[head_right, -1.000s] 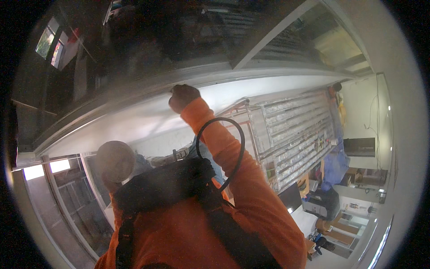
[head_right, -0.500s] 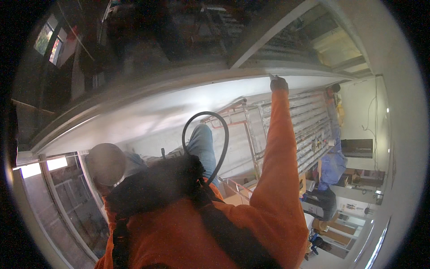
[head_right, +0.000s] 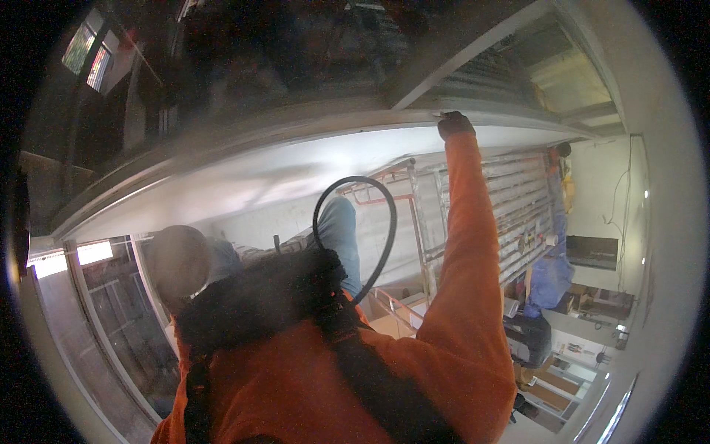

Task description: The person applies compound along the upper frame using a scraper, scoops compound from a bowl onto the scraper, and smooths the compound across the frame.

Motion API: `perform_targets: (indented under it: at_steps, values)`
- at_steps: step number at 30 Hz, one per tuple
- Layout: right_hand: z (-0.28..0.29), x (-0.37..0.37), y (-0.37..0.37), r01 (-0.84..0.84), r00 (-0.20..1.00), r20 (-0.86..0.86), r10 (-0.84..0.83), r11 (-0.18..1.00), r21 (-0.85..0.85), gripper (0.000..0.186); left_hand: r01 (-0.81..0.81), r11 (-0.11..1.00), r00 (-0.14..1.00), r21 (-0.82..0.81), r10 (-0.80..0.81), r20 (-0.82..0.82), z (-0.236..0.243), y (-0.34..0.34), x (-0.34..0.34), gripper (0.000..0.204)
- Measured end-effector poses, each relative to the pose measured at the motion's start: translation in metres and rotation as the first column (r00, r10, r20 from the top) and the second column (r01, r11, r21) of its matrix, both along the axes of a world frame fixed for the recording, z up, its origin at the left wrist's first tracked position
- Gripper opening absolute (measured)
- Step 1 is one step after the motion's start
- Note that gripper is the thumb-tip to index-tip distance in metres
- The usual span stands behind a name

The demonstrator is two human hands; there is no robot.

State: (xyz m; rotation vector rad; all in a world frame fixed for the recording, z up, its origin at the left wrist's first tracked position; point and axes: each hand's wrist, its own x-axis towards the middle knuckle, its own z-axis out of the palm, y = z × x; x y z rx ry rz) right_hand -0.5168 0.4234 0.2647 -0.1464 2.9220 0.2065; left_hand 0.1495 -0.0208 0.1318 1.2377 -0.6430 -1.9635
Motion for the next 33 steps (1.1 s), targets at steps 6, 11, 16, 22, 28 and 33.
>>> perform_targets:
  at_steps: [6, 11, 16, 22, 28, 33]
  values:
    - [0.002, 0.059, -0.06, -0.124, 0.991, -0.045, 0.126, 0.992, 0.032, 0.038, 0.031, 0.999, 0.999, 0.022, -0.03, -0.043, -0.006, 0.003, -0.018, 0.06]
    - [0.05, 0.147, -0.158, -0.091, 0.995, 0.032, 0.091, 0.996, -0.021, 0.036, -0.006, 0.994, 1.0, 0.109, 0.007, -0.01, -0.012, 0.002, -0.011, 0.061]
    - [0.047, 0.176, -0.208, -0.258, 0.965, 0.041, 0.26, 0.965, -0.041, 0.032, 0.063, 0.997, 0.998, -0.039, -0.063, 0.0, -0.067, -0.013, 0.018, 0.062]
    - [0.033, 0.241, -0.301, -0.589, 0.754, 0.126, 0.645, 0.748, -0.305, 0.046, 0.022, 0.999, 0.998, 0.038, -0.019, -0.064, -0.015, -0.005, -0.002, 0.061]
    - [0.009, 0.267, -0.277, -0.573, 0.69, 0.052, 0.721, 0.59, -0.569, 0.046, -0.023, 0.999, 0.997, 0.049, 0.027, -0.067, -0.021, -0.016, 0.007, 0.061]
    - [0.001, 0.198, -0.128, -0.399, 0.882, -0.019, 0.471, 0.723, -0.564, 0.028, -0.039, 0.999, 0.998, 0.012, 0.039, -0.049, -0.031, -0.018, 0.024, 0.06]
